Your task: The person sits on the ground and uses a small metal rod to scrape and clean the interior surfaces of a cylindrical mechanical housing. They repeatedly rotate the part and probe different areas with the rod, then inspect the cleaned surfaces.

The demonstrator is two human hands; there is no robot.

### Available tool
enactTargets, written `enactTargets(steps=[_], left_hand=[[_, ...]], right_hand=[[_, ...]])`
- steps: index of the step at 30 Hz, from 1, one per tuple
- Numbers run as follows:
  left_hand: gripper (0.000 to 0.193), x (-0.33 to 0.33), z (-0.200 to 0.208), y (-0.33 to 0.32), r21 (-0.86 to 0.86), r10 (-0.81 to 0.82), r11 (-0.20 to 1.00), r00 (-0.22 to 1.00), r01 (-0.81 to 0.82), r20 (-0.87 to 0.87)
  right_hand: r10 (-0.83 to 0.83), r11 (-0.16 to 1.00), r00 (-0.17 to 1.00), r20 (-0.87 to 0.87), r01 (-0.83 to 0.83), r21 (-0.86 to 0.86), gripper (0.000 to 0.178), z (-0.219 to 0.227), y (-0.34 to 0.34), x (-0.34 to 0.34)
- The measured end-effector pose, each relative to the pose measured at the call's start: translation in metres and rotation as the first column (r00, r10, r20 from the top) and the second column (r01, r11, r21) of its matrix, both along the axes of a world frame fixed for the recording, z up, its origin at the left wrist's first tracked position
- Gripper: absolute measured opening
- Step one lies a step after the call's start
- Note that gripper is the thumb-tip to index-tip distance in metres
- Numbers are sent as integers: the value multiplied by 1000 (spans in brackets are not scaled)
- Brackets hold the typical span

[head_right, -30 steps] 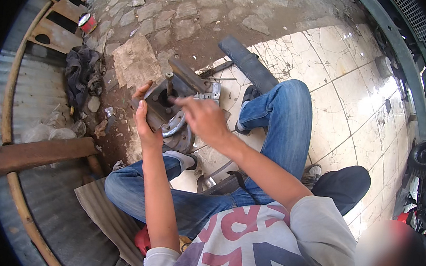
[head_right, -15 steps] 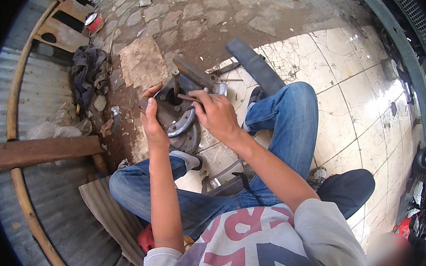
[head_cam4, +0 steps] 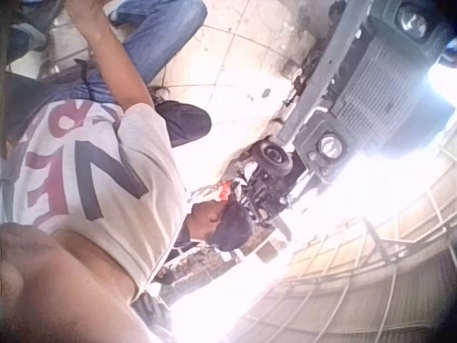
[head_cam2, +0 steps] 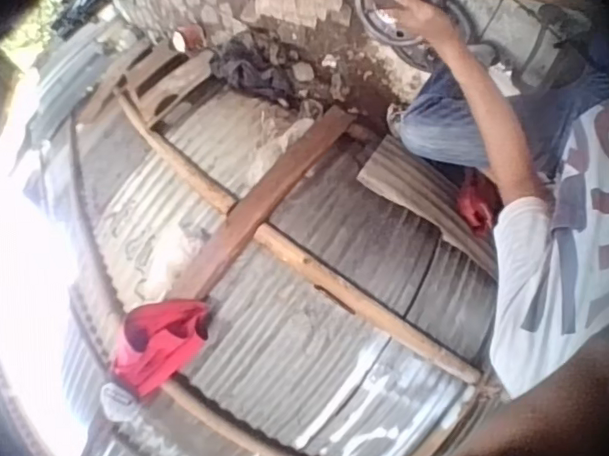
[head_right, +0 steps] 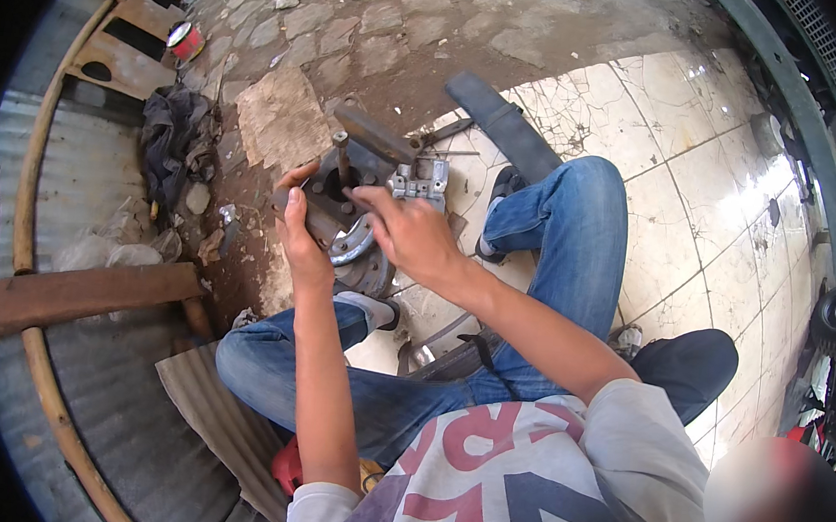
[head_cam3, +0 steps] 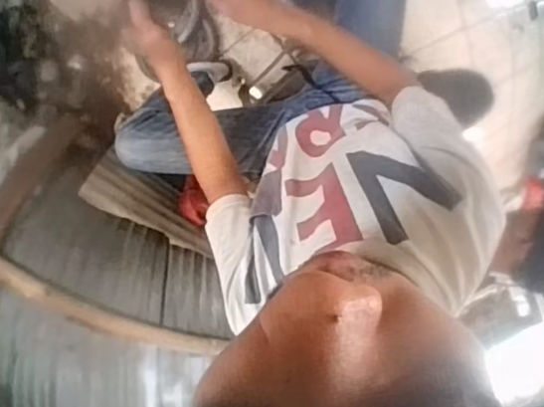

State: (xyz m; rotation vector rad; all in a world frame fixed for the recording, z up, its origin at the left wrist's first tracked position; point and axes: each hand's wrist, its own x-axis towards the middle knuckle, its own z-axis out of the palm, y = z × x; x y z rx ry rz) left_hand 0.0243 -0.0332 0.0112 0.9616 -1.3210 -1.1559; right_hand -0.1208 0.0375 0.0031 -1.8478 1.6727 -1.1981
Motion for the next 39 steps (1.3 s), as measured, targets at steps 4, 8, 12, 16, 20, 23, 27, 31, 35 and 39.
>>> enactTargets(steps=[4,8,12,16,20,23,27,31,35,39], left_hand=[[35,3,0,0,108,-2,994,978,24,-207],[36,6,1,1,80,-3,997,986,16,-166],[36,4,7,3,115,13,993,976,13,-219],[38,4,3,0,59,35,998,994,-29,-104],[40,1,1,-3,20,39,999,999,-39,-12],[40,2,-7,-5,16,28,999,999,-28,-27],[42,1,1,1,63,8,998,997,-3,-81],[43,-2,-4,-2,49,15,999,997,-11,-80],[41,-1,-3,0,67,12,998,993,-5,-113],[37,-2,-2,0,21,14,1000,997,-12,-75]], right_hand=[[-33,961,901,433,-90,261,42,11,7,-4],[4,895,631,776,-349,279,33,5,4,-22],[-29,900,802,597,-239,365,28,12,-3,-21],[-29,973,891,452,-79,218,22,6,-5,-9],[-41,999,967,252,31,44,20,5,-5,-10],[-41,999,979,199,39,18,22,9,-8,-12],[-45,996,973,227,25,90,20,18,-5,-6],[-3,997,977,214,-13,71,20,13,-5,-10],[30,999,995,92,-26,-46,19,7,-4,-19],[27,998,978,205,-37,41,20,10,-1,-10]])
